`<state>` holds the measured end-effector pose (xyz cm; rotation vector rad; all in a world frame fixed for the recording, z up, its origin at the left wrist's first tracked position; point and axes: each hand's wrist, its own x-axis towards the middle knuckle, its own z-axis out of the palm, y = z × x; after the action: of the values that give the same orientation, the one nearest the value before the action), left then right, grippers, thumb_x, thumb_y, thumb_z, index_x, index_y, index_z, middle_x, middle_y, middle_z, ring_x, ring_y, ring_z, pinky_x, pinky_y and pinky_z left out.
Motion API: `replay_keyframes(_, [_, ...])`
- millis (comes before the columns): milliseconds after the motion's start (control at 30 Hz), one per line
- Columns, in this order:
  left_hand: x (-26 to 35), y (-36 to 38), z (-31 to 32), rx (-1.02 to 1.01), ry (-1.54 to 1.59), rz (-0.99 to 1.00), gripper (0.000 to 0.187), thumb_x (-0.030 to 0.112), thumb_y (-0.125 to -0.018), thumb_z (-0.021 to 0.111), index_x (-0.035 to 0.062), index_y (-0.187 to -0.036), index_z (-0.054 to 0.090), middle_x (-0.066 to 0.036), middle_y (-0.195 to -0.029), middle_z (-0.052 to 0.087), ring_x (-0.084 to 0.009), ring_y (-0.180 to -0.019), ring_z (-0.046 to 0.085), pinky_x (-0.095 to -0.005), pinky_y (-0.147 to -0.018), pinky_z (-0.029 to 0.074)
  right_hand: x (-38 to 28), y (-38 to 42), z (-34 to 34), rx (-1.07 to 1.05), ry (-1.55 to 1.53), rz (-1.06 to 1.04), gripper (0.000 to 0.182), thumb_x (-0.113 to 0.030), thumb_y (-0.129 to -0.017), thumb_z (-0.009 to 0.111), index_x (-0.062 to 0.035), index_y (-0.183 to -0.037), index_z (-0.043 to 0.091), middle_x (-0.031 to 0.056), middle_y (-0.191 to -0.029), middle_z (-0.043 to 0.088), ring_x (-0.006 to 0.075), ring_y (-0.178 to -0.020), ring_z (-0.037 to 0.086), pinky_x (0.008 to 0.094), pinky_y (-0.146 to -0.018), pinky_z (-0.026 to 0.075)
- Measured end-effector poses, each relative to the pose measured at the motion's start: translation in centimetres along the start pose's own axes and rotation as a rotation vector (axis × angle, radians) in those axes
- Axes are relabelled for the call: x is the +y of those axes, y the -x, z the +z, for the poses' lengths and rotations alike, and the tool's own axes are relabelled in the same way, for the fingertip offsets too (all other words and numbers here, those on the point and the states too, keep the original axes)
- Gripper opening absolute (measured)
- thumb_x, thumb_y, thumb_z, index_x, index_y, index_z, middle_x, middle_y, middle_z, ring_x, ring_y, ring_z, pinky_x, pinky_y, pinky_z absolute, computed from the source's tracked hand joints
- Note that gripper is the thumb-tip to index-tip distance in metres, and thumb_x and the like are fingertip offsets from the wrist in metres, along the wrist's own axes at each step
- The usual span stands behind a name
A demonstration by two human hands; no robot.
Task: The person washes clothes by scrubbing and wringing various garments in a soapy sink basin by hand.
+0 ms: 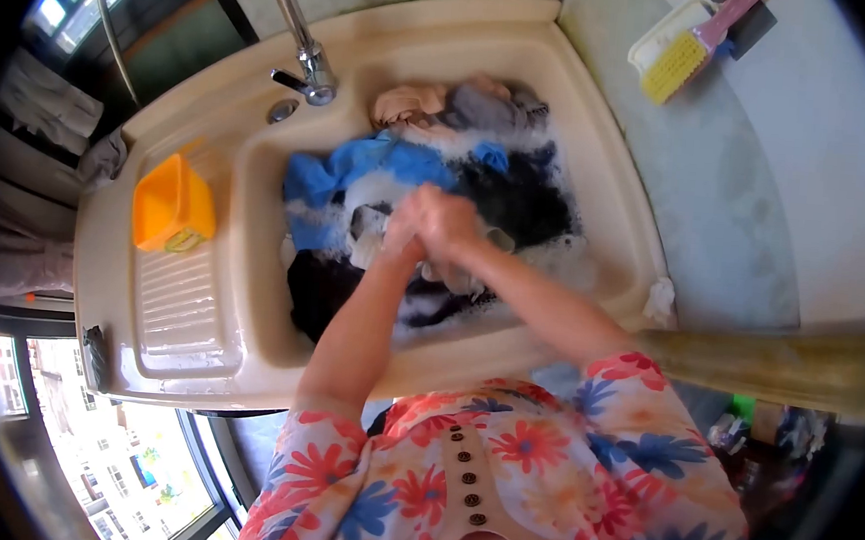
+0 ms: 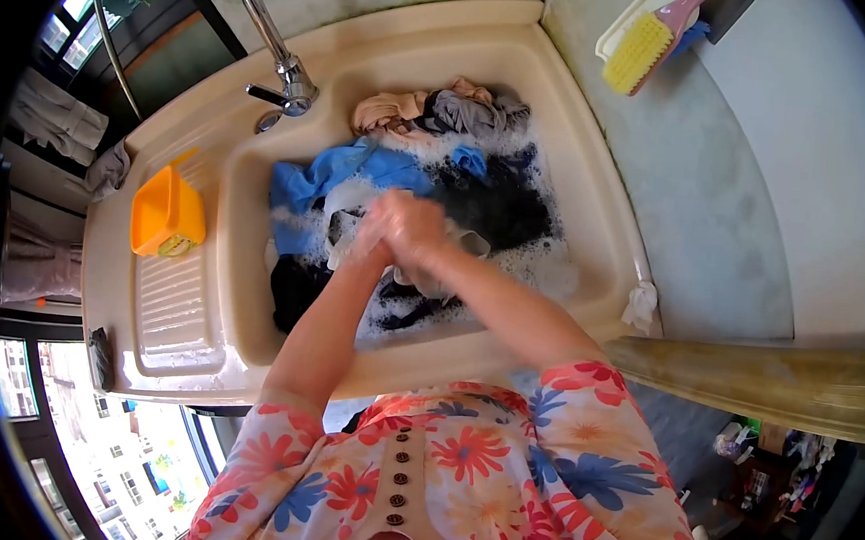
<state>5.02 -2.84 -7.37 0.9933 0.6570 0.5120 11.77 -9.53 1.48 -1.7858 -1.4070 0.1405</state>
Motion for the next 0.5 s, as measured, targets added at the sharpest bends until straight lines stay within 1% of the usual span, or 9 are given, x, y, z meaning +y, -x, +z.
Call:
replay_keyframes(33, [3.0, 0.4, 1.4, 0.171, 0.499, -0.392, 0.032, 0.029, -0.084, 0.053, 0.0023, -0.101, 0.054, -0.008, -0.097, 0.057, -0.0202, -0.090, 0.055, -0.0342, -0.076, 0.046, 2.9, -1.5, 0.0, -0.051, 0.126, 0.188, 0.032, -0.037, -0.084, 0.046, -0.0083, -0.072, 0.052, 0.0165, -0.071, 0.059, 0.0363, -0.065, 0.057, 0.0442, -0.056, 0.044])
replay_keyframes(100, [5.1, 0.9, 2.4, 0.164, 0.511, -0.345, 0.033, 0.029, -0.087, 0.046, 0.0016, -0.105, 0.052, -0.009, -0.099, 0.059, -0.0227, -0.089, 0.057, -0.0368, -0.080, 0.046, 6.1, -2.4, -2.5, -0.285, 0.247, 0.400, 0.040, -0.041, -0.085, 0.040, -0.0061, -0.080, 0.058, 0.0156, -0.076, 0.061, 0.0355, -0.076, 0.058, 0.0443, -0.067, 0.044])
replay_keyframes(133, [5.3, 1.0, 2.3, 0.158, 0.520, -0.324, 0.034, 0.029, -0.089, 0.043, 0.0013, -0.107, 0.051, -0.010, -0.100, 0.060, -0.0240, -0.089, 0.058, -0.0381, -0.082, 0.045, 7.9, -2.0, -2.5, -0.266, 0.229, 0.392, 0.043, -0.043, -0.085, 0.040, -0.0045, -0.083, 0.058, 0.0163, -0.076, 0.061, 0.0362, -0.076, 0.058, 0.0442, -0.068, 0.044])
replay_keyframes(267, [5.1, 1.7, 0.0, 0.272, 0.338, -0.354, 0.043, 0.037, -0.081, 0.059, 0.0015, -0.105, 0.054, -0.010, -0.099, 0.058, -0.0246, -0.089, 0.057, -0.0369, -0.077, 0.047, 12.3, 0.0, -3.3, -0.167, 0.076, 0.663, 0.043, -0.043, -0.083, 0.046, -0.0033, -0.078, 0.062, 0.0152, -0.072, 0.061, 0.0339, -0.069, 0.059, 0.0415, -0.062, 0.044])
replay_keyframes(300, [5.7, 1.8, 0.4, 0.169, 0.343, -0.385, 0.048, 0.042, -0.079, 0.059, 0.0029, -0.107, 0.053, -0.009, -0.101, 0.058, -0.0238, -0.091, 0.056, -0.0379, -0.080, 0.045, 11.3, -0.3, -2.8, -0.133, -0.043, 0.595, 0.041, -0.040, -0.083, 0.047, -0.0034, -0.078, 0.064, 0.0147, -0.067, 0.061, 0.0321, -0.061, 0.058, 0.0403, -0.059, 0.044])
replay_keyframes(333, [6.0, 1.8, 1.3, 0.065, 0.355, -0.420, 0.054, 0.047, -0.077, 0.059, 0.0043, -0.109, 0.051, -0.008, -0.103, 0.058, -0.0231, -0.093, 0.056, -0.0388, -0.083, 0.044, 7.3, -1.3, -3.0, -0.179, -0.130, 0.621, 0.039, -0.038, -0.083, 0.049, -0.0016, -0.079, 0.061, 0.0190, -0.072, 0.060, 0.0318, -0.070, 0.060, 0.0407, -0.062, 0.045])
replay_keyframes(367, [6.1, 2.2, 2.2, -0.038, 0.366, -0.460, 0.060, 0.052, -0.075, 0.059, 0.0057, -0.112, 0.050, -0.007, -0.106, 0.058, -0.0224, -0.096, 0.056, -0.0397, -0.086, 0.043, 4.8, -1.4, -2.5, -0.160, -0.115, 0.319, 0.036, -0.035, -0.083, 0.049, -0.0012, -0.078, 0.060, 0.0197, -0.075, 0.060, 0.0342, -0.070, 0.059, 0.0411, -0.062, 0.044])
replay_keyframes(467, [8.3, 4.0, 4.1, -0.155, 0.535, -0.236, 0.069, 0.055, -0.072, 0.061, 0.0084, -0.120, 0.044, -0.007, -0.116, 0.052, -0.0221, -0.104, 0.050, -0.0393, -0.091, 0.039, 1.2, -3.4, -1.4, -0.113, -0.009, 0.175, 0.032, -0.034, -0.081, 0.051, -0.0026, -0.073, 0.056, 0.0179, -0.076, 0.059, 0.0371, -0.075, 0.055, 0.0409, -0.063, 0.043])
replay_keyframes(500, [7.7, 3.0, 3.8, -0.228, 0.556, -0.274, 0.069, 0.049, -0.073, 0.063, 0.0097, -0.124, 0.040, -0.007, -0.121, 0.047, -0.0216, -0.110, 0.046, -0.0385, -0.093, 0.036, -0.3, -4.2, -2.5, -0.066, 0.068, 0.107, 0.032, -0.034, -0.080, 0.053, -0.0031, -0.072, 0.056, 0.0184, -0.074, 0.058, 0.0366, -0.074, 0.054, 0.0399, -0.063, 0.043])
